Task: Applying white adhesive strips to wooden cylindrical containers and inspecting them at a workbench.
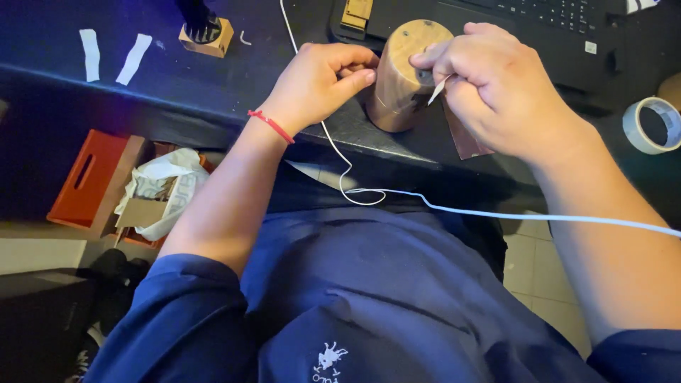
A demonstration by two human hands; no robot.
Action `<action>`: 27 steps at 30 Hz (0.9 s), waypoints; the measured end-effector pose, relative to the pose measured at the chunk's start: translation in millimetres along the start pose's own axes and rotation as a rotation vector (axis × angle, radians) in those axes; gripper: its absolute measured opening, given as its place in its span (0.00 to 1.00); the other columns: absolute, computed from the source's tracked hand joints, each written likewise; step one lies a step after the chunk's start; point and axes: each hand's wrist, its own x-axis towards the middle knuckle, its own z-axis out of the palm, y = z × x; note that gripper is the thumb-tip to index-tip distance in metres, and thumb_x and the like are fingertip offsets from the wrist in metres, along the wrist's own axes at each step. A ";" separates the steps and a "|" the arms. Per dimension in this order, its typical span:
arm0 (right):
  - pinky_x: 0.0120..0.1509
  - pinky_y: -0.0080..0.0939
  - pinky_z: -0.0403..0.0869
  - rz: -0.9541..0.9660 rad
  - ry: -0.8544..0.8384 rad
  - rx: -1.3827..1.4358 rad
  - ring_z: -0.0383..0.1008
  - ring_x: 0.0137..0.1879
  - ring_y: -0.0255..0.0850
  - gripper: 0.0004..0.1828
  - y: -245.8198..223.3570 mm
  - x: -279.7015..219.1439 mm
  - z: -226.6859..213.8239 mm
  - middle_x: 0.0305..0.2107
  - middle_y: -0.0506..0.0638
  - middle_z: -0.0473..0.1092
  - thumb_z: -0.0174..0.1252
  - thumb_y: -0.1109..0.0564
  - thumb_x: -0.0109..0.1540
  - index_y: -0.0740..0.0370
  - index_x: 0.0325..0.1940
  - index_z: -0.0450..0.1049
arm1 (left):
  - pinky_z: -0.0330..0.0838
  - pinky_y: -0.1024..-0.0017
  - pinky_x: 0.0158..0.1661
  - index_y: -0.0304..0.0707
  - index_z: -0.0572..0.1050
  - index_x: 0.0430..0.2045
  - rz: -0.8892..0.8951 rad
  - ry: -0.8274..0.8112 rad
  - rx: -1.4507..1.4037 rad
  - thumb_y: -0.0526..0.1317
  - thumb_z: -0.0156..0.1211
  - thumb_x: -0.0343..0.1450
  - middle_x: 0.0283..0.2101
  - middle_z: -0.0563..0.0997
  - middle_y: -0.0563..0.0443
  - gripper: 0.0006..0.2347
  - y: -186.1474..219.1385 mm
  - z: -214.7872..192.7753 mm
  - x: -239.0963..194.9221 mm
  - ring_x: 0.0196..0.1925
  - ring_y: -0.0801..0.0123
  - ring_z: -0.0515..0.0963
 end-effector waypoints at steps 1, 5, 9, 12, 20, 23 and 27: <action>0.72 0.66 0.62 0.002 0.005 -0.003 0.75 0.59 0.51 0.09 0.1 -0.1 0.7 0.51 0.54 0.76 0.43 0.71 0.62 0.63 0.40 0.65 | 0.58 0.76 0.28 0.43 0.81 0.36 -0.023 0.003 -0.025 0.37 0.58 0.72 0.20 0.71 0.62 0.05 -0.4 0.6 0.0 0.23 0.79 0.64; 0.72 0.66 0.62 0.008 0.036 0.015 0.76 0.59 0.50 0.09 0.5 -1.2 2.5 0.51 0.54 0.76 0.43 0.71 0.61 0.63 0.39 0.66 | 0.59 0.74 0.27 0.44 0.81 0.36 -0.013 0.013 0.005 0.37 0.58 0.72 0.21 0.75 0.60 0.05 -3.0 4.7 2.4 0.22 0.77 0.66; 0.61 0.56 0.66 -0.046 0.051 0.033 0.73 0.52 0.52 0.07 1.8 -2.6 1.6 0.52 0.58 0.77 0.43 0.70 0.60 0.64 0.36 0.65 | 0.59 0.77 0.29 0.43 0.81 0.36 -0.004 0.042 -0.008 0.36 0.53 0.73 0.23 0.75 0.61 0.07 6.1 4.2 1.7 0.23 0.79 0.65; 0.68 0.60 0.63 -0.031 0.043 0.051 0.75 0.60 0.52 0.06 4.6 -4.8 3.9 0.53 0.57 0.76 0.43 0.69 0.61 0.63 0.36 0.65 | 0.55 0.77 0.27 0.41 0.80 0.33 -0.003 0.026 -0.049 0.37 0.54 0.74 0.22 0.69 0.61 0.06 -0.6 5.1 3.3 0.23 0.79 0.60; 0.66 0.56 0.63 -0.047 0.065 0.091 0.76 0.58 0.52 0.06 5.9 -3.7 5.0 0.53 0.58 0.76 0.43 0.69 0.60 0.64 0.36 0.64 | 0.63 0.83 0.30 0.39 0.83 0.29 -0.092 -0.033 -0.134 0.32 0.53 0.67 0.27 0.81 0.62 0.09 -8.9 4.7 18.0 0.29 0.87 0.71; 0.63 0.55 0.64 -0.032 0.077 0.094 0.77 0.59 0.51 0.06 3.8 -3.3 5.2 0.51 0.58 0.77 0.43 0.69 0.59 0.64 0.34 0.65 | 0.59 0.80 0.27 0.38 0.81 0.27 -0.042 -0.023 -0.058 0.31 0.52 0.64 0.23 0.74 0.63 0.09 -4.7 3.6 15.4 0.26 0.84 0.66; 0.64 0.56 0.63 -0.030 0.095 0.127 0.76 0.61 0.51 0.07 3.5 -5.3 6.8 0.52 0.58 0.77 0.43 0.68 0.60 0.62 0.34 0.66 | 0.56 0.78 0.28 0.42 0.76 0.21 -0.079 -0.029 0.050 0.35 0.55 0.67 0.19 0.62 0.64 0.04 6.6 1.1 11.1 0.25 0.80 0.58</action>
